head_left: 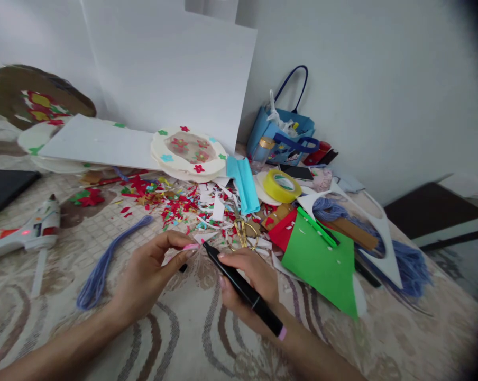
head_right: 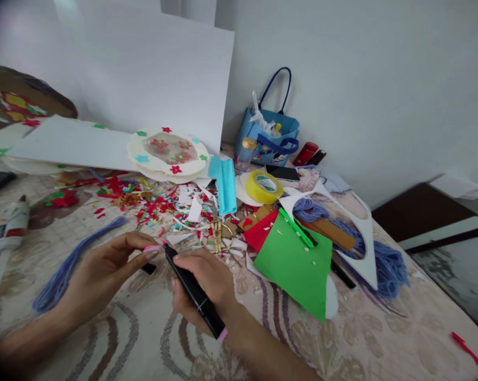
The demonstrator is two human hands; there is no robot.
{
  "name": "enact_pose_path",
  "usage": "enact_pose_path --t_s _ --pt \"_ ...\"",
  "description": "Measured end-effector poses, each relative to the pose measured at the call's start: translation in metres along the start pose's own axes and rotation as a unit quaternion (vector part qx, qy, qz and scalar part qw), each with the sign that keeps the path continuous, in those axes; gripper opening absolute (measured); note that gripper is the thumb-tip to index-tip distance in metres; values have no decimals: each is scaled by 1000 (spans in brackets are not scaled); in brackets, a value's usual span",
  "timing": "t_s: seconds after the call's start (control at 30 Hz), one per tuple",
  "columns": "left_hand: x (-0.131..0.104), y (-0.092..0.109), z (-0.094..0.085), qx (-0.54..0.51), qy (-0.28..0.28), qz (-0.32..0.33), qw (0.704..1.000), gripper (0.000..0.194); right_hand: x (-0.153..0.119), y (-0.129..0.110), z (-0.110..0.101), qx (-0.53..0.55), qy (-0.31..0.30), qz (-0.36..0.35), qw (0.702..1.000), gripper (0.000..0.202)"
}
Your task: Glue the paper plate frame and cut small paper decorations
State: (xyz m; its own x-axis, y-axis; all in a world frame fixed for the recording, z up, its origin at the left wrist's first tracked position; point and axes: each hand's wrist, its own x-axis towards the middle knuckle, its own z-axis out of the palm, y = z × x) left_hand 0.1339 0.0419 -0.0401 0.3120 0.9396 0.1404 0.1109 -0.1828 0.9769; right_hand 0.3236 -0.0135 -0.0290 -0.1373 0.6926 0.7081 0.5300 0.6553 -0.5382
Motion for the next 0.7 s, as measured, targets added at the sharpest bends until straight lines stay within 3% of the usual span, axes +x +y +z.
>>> enact_pose_path --t_s 0.17,0.6,0.7 --pt "-2 -1 0 -34 -2 -41 999 11 -2 1 2 -11 -6 -31 999 29" --pt "3 2 1 -71 -4 -98 993 18 -2 0 4 -19 15 -25 999 29" --pt "3 3 0 -70 0 -98 993 18 -1 -1 3 -8 -8 -28 1000 29"
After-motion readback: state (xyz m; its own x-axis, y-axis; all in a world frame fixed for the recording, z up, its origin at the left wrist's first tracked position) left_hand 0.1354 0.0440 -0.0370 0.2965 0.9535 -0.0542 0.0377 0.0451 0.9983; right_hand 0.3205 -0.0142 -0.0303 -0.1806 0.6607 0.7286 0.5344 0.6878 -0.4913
